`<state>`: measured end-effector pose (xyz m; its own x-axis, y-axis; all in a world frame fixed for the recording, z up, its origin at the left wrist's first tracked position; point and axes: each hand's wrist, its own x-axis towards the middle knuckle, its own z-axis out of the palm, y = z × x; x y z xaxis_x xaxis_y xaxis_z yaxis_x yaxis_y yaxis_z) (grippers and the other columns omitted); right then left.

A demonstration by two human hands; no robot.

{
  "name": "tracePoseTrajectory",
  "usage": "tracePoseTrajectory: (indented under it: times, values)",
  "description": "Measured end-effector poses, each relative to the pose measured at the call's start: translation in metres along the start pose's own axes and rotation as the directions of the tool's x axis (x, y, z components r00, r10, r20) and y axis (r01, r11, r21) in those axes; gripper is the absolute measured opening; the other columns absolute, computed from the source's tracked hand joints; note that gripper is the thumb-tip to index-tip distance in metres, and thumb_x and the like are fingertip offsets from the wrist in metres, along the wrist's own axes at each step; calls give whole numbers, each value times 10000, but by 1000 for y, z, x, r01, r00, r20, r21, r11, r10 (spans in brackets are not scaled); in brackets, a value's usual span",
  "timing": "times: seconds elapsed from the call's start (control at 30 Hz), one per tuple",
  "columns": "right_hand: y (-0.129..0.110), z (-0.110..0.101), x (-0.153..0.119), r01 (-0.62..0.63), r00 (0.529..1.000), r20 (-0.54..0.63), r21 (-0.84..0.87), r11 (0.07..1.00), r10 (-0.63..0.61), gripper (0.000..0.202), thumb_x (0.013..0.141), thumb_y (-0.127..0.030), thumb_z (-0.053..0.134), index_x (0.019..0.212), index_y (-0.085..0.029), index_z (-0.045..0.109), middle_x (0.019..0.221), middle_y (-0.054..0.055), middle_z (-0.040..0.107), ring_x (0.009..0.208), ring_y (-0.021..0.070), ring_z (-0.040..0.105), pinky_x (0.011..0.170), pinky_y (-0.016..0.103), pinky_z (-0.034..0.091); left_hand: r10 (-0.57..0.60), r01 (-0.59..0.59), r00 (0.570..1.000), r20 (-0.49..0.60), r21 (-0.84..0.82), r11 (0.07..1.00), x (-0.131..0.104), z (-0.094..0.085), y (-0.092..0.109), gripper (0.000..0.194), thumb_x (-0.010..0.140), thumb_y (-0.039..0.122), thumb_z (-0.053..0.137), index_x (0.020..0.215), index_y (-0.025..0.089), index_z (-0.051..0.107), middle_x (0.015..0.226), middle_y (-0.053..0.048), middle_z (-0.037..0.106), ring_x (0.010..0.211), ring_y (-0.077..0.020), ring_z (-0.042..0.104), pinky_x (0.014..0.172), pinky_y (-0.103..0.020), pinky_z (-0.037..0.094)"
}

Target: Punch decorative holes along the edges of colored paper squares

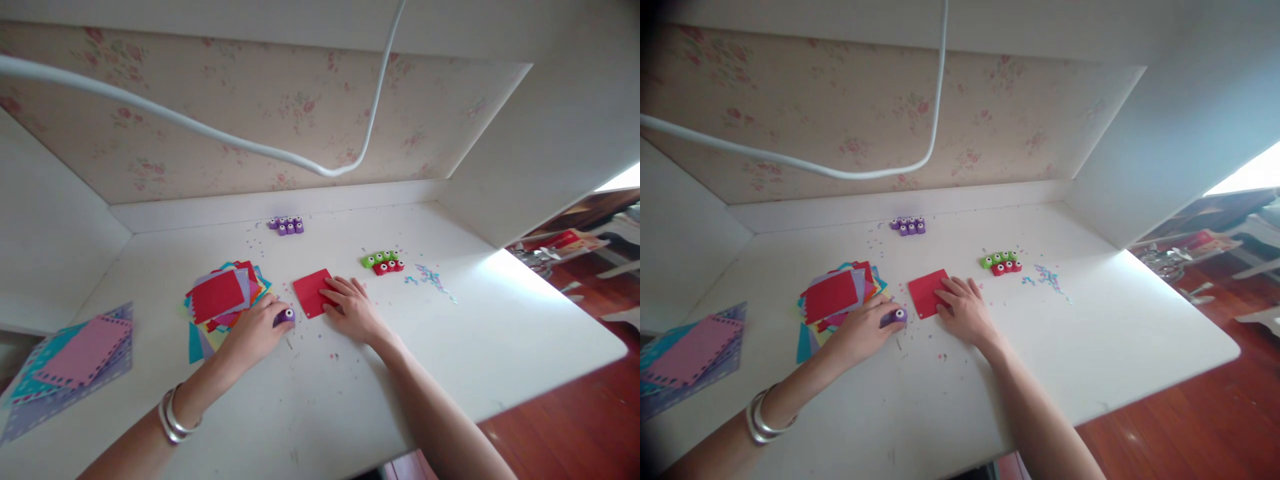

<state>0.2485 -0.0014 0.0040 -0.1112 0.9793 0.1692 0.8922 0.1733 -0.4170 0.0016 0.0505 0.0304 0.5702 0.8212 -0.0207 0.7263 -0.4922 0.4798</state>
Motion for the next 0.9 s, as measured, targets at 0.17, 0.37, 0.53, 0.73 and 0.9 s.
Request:
tracePoseTrajectory:
  times: [0.17,0.37,0.53,0.73,0.9]
  values:
    - [-2,-2,0,12,1000,-8,6,1000,-12,352,887,-273,550,1223,-298,649,1403,35,546,1337,262,414,1146,540,202,93,-93,992,-86,12,996,31,-20,11,272,905,363,570,1146,262,645,1042,-36,630,886,-184,651,806,-276,493]
    - [-3,-3,1,16,1000,-19,10,1000,-16,344,876,-277,567,1207,-305,658,1382,29,567,1312,273,429,1131,537,209,330,-337,941,68,191,922,117,-23,52,274,933,347,526,1176,274,632,1066,-41,635,936,-196,639,856,-286,464]
    - [0,-3,2,13,999,-31,15,1000,-12,329,883,-310,570,1200,-322,659,1376,10,573,1303,267,439,1124,522,214,390,-431,899,197,257,865,184,5,78,262,928,326,522,1154,289,650,1076,-52,615,925,-212,645,795,-295,467]
    - [2,-3,4,6,999,-35,7,1000,-6,312,882,-334,578,1183,-338,660,1374,-15,573,1299,260,441,1119,501,220,463,-522,847,261,253,814,227,26,95,284,924,286,518,1171,314,655,1133,-55,584,951,-212,642,796,-289,453]
    - [1,-5,4,3,1000,-30,-6,1000,-3,311,883,-352,575,1182,-344,661,1368,-14,578,1297,263,443,1116,494,227,490,-554,826,280,242,796,237,39,101,303,949,274,471,1197,319,639,1108,-58,603,965,-216,638,791,-290,449]
